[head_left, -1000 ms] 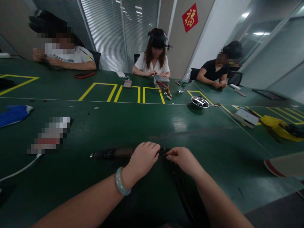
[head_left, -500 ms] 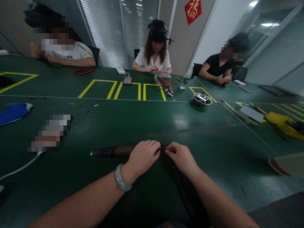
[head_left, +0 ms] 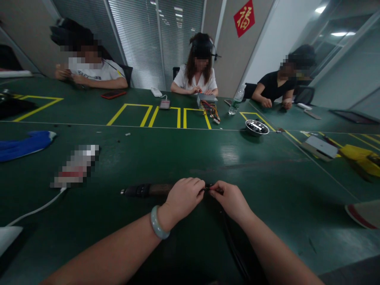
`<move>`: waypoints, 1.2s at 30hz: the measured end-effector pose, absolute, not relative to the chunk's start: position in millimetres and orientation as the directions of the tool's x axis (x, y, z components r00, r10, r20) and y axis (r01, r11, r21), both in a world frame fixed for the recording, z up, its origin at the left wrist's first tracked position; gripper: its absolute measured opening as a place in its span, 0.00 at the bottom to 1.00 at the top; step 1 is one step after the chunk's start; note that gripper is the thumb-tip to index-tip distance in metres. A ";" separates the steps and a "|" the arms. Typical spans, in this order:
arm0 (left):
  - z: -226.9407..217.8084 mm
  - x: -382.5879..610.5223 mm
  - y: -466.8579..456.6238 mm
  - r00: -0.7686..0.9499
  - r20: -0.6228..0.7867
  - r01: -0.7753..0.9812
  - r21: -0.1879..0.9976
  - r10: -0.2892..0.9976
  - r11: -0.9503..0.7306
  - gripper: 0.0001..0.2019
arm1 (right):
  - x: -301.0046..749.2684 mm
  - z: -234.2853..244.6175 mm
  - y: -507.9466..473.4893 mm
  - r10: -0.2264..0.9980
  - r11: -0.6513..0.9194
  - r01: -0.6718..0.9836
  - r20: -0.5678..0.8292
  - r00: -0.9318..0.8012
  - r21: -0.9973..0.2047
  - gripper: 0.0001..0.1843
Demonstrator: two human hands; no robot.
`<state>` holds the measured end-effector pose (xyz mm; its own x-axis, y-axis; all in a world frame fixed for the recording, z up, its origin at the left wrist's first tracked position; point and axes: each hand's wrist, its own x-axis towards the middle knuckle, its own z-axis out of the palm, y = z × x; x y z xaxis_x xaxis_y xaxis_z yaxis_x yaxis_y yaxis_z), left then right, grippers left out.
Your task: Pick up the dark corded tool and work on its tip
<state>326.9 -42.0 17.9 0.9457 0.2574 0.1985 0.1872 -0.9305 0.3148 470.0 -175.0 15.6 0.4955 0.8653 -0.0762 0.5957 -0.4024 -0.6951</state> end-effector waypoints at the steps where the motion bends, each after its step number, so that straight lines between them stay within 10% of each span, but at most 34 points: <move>1: 18.3 326.8 -42.1 0.946 0.200 0.187 0.314 0.257 -0.931 0.03 | 470.2 15.3 -175.1 0.864 -0.406 0.592 -0.081 0.498 -0.696 0.07; 19: 15.9 325.8 -41.2 0.945 0.217 0.171 0.313 0.246 -0.934 0.01 | 470.5 11.3 -171.4 0.880 -0.374 0.557 -0.094 0.465 -0.742 0.07; 36: 12.9 322.0 -44.3 0.932 0.293 0.128 0.285 0.214 -0.950 0.07 | 451.6 14.9 -152.8 0.932 -0.324 0.928 0.104 0.347 -0.186 0.17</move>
